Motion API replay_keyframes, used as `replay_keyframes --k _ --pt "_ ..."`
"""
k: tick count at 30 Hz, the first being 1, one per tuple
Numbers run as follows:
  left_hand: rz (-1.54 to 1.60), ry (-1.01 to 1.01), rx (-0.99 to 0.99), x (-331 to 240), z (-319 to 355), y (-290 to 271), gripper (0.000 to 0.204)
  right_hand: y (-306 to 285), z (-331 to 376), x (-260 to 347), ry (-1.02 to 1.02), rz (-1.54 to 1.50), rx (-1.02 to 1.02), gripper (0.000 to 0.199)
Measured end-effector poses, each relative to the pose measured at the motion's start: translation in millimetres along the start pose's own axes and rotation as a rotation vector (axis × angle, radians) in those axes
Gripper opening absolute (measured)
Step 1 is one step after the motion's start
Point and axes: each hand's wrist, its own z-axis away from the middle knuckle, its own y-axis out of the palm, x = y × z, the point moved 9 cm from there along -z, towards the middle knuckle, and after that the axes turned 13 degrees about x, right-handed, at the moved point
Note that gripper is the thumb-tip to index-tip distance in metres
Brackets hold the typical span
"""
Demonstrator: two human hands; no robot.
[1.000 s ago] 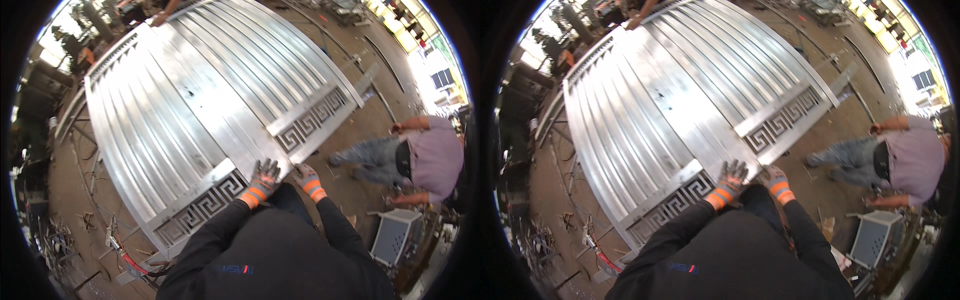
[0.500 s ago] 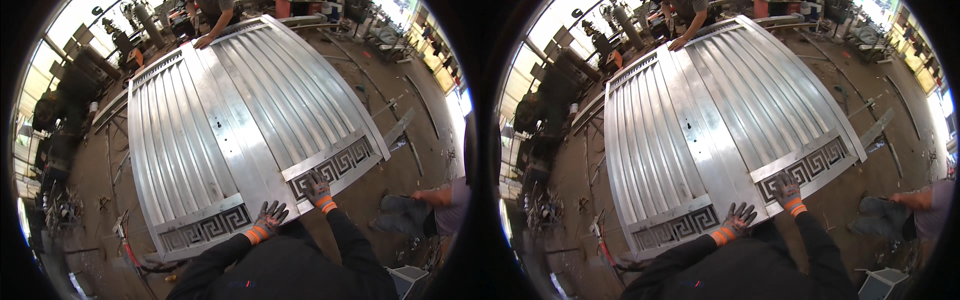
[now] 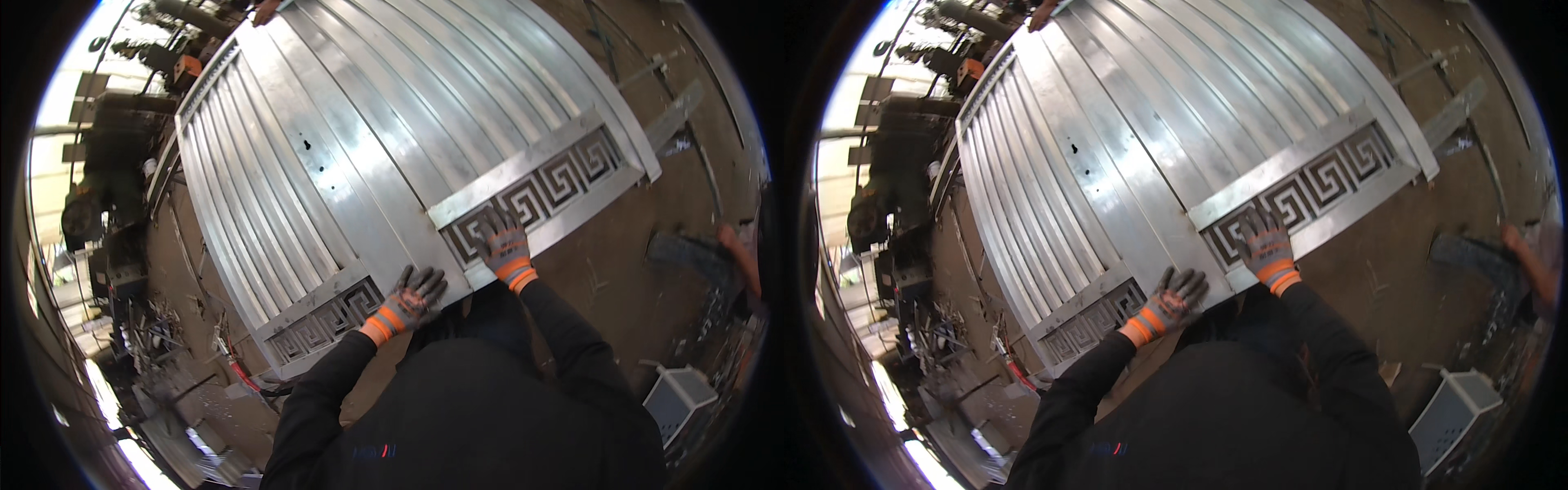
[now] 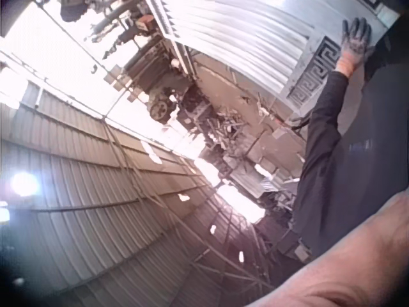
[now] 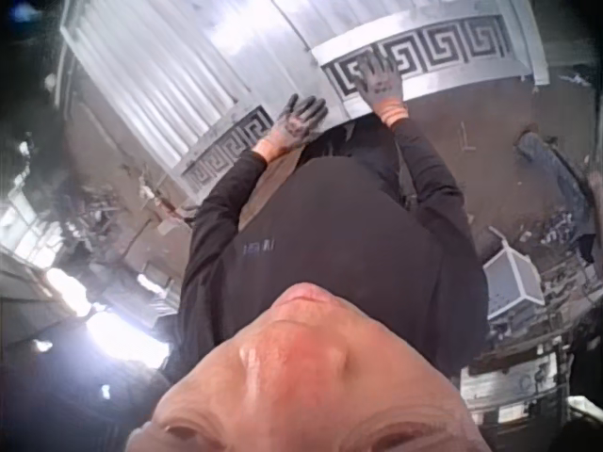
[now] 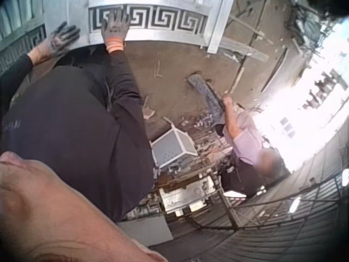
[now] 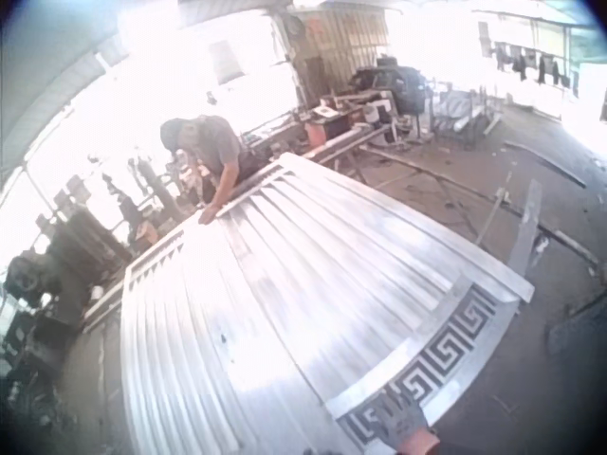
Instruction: The person positions a large metal panel with a Greek key pattern, then uses a handheld welding tool to tack and weld seams along the panel edges. They adjust the panel and continue welding while another worker assists nearby.
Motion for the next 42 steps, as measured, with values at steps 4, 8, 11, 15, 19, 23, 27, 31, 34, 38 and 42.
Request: replay_keyframes --k 4,8,11,15,19,23,27,31,34,38,42 --pt "-0.087 -0.277 0.041 110 -14 -36 0.105 6 -1 -7 0.028 -0.114 -0.014 0.051" --pt "0.049 -0.323 -0.189 155 -8 -84 0.134 17 0 -13 0.052 -0.091 -0.009 0.051" --pt "0.101 -0.298 -0.058 142 -10 -76 0.145 20 2 -20 0.024 -0.180 -0.083 0.046" --pt "0.096 -0.301 0.019 127 -22 -67 0.150 18 2 -27 0.005 -0.226 -0.165 0.041" --pt "0.099 -0.257 0.017 123 -31 -71 0.156 15 -2 -29 0.005 -0.243 -0.164 0.043" --pt "0.152 -0.364 0.084 132 -24 -61 0.158 17 -6 -28 -0.001 -0.200 -0.130 0.043" --pt "0.129 -0.394 0.092 133 -20 -60 0.157 18 -8 -24 0.009 -0.188 -0.087 0.040" --pt "0.166 -0.403 0.068 130 -21 -75 0.156 14 -5 -16 0.020 -0.152 -0.008 0.041" --pt "0.185 -0.400 0.071 127 -18 -83 0.155 9 -5 -10 0.022 -0.144 -0.021 0.040" --pt "0.242 -0.461 0.137 132 -5 -75 0.152 1 0 8 -0.059 -0.115 -0.164 0.034" --pt "0.307 -0.425 0.069 132 -3 -69 0.148 23 0 3 0.028 -0.064 -0.053 0.043"
